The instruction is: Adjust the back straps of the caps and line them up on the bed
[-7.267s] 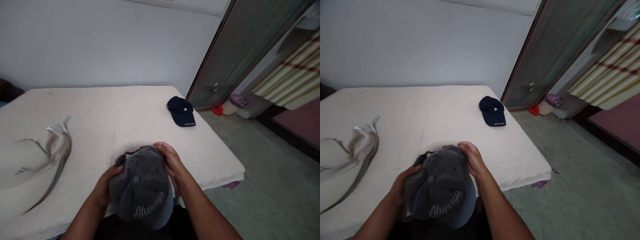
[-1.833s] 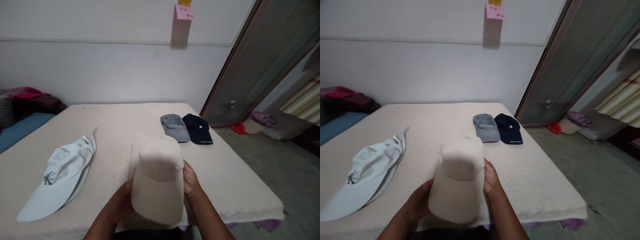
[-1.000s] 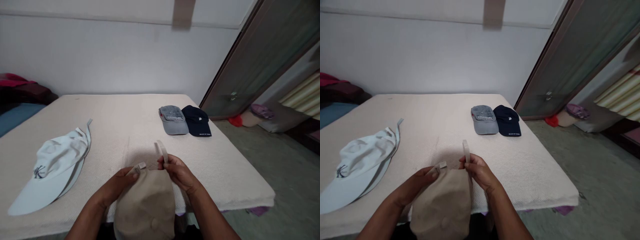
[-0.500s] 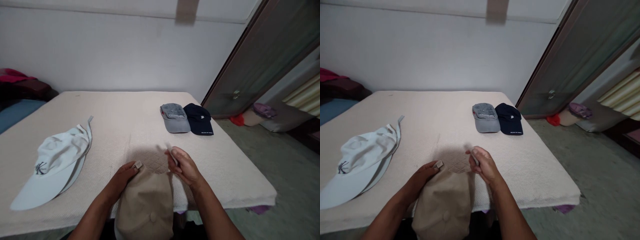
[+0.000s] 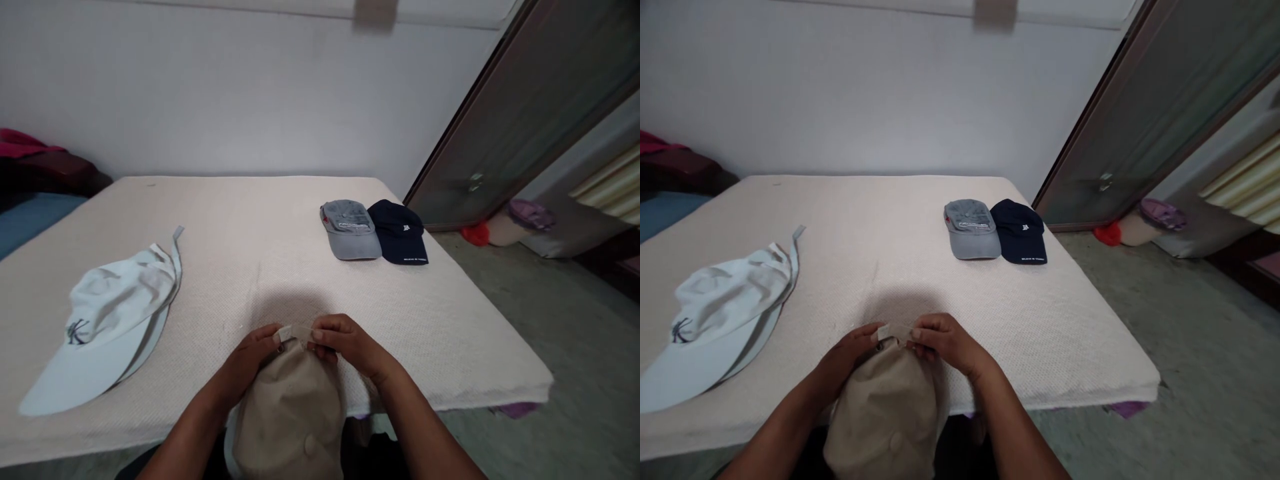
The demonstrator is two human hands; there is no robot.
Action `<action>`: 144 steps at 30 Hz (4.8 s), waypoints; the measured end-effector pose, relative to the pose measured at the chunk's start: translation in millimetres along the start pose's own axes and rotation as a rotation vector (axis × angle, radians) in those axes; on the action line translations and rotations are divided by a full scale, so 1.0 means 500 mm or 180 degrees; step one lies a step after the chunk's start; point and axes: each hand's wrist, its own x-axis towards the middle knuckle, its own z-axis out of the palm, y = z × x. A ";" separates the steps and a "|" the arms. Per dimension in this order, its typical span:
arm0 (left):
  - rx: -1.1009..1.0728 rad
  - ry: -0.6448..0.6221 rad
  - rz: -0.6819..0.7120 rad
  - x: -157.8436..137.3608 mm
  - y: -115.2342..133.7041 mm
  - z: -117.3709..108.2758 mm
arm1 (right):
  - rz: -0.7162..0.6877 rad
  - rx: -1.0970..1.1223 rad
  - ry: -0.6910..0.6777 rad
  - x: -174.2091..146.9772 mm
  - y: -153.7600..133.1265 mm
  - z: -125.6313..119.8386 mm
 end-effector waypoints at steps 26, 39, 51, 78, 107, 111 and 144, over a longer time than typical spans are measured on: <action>0.0149 0.0034 -0.0100 0.005 -0.012 -0.007 | 0.0019 -0.0215 0.0080 0.004 0.007 -0.002; 0.0301 0.0026 -0.0277 0.010 -0.019 -0.011 | -0.0121 -0.0622 0.0104 0.000 0.000 0.003; 0.0237 -0.0027 -0.0367 0.019 -0.033 -0.006 | -0.0146 -0.0809 0.0059 -0.002 0.001 0.002; 0.0424 -0.0132 -0.0656 0.013 -0.033 0.002 | -0.0232 -0.1003 0.0277 -0.004 -0.001 0.006; 0.0480 -0.0341 -0.0511 -0.013 -0.035 -0.001 | 0.0015 -0.0666 0.0331 -0.013 -0.020 0.037; 0.0626 -0.0139 -0.0352 -0.023 -0.032 -0.003 | -0.0103 -0.1031 0.0345 -0.018 -0.020 0.050; 0.0892 -0.0363 0.0036 -0.063 -0.037 0.000 | 0.0016 -0.0405 0.0598 -0.060 -0.030 0.112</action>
